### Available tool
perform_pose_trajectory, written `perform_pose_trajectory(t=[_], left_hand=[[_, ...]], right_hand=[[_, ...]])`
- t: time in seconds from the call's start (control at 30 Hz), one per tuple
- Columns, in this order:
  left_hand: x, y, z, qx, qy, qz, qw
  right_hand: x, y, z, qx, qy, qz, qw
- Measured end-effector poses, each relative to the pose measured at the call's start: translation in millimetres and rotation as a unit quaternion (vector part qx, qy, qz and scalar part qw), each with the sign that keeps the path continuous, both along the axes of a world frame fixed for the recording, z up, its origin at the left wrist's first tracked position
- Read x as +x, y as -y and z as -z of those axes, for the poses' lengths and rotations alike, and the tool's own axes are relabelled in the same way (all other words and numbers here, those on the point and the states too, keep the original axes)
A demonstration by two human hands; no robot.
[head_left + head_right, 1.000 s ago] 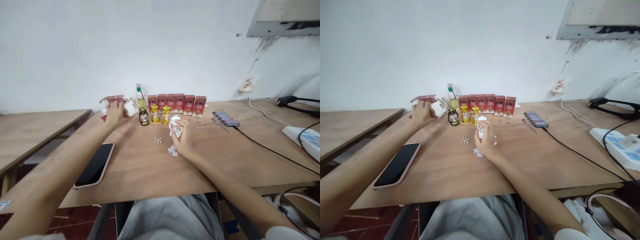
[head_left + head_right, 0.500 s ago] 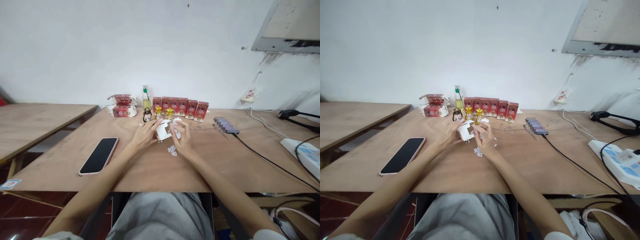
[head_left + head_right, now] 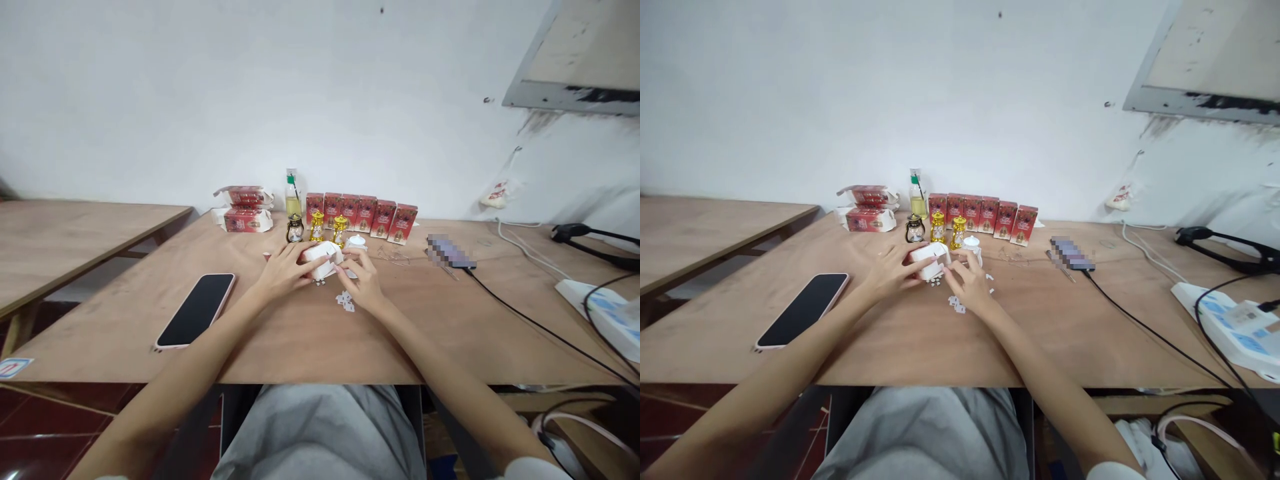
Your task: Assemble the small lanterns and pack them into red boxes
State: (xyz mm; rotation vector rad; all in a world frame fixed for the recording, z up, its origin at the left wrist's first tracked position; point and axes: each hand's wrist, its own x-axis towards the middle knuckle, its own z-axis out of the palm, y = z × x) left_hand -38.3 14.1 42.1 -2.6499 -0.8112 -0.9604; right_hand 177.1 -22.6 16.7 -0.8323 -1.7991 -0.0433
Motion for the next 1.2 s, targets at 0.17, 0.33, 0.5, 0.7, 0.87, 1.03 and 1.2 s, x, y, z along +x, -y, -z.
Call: perform_pose_trajectory(t=[0.17, 0.33, 0.5, 0.7, 0.87, 1.03, 1.2], left_hand=[[2.5, 1.0, 1.2, -0.009, 0.02, 0.043, 0.999], [3.6, 0.3, 4.5, 0.003, -0.021, 0.015, 1.0], [1.4, 0.1, 2.6, 0.036, -0.019, 0.006, 0.999], [0.4, -0.5, 2.6, 0.15, -0.027, 0.023, 0.988], [-1.5, 2.3, 1.1, 0.183, -0.043, 0.06, 0.98], [-0.9, 6.0, -1.6, 0.155, -0.039, 0.082, 0.984], [5.7, 10.5, 2.1, 0.142, -0.014, 0.034, 0.989]], right_hand=[[-3.1, 1.5, 1.0, -0.01, -0.012, 0.032, 0.999], [-4.6, 1.5, 3.4, -0.047, 0.008, 0.08, 0.996], [-4.4, 0.6, 5.1, -0.069, -0.002, 0.078, 0.994], [-4.3, 1.3, 1.8, -0.088, -0.017, 0.028, 0.996], [-2.6, 2.9, -3.8, -0.129, -0.102, -0.027, 0.986], [-0.8, -0.6, -2.4, -0.175, -0.154, -0.075, 0.969], [-4.2, 0.1, 1.3, -0.204, -0.176, -0.123, 0.955]])
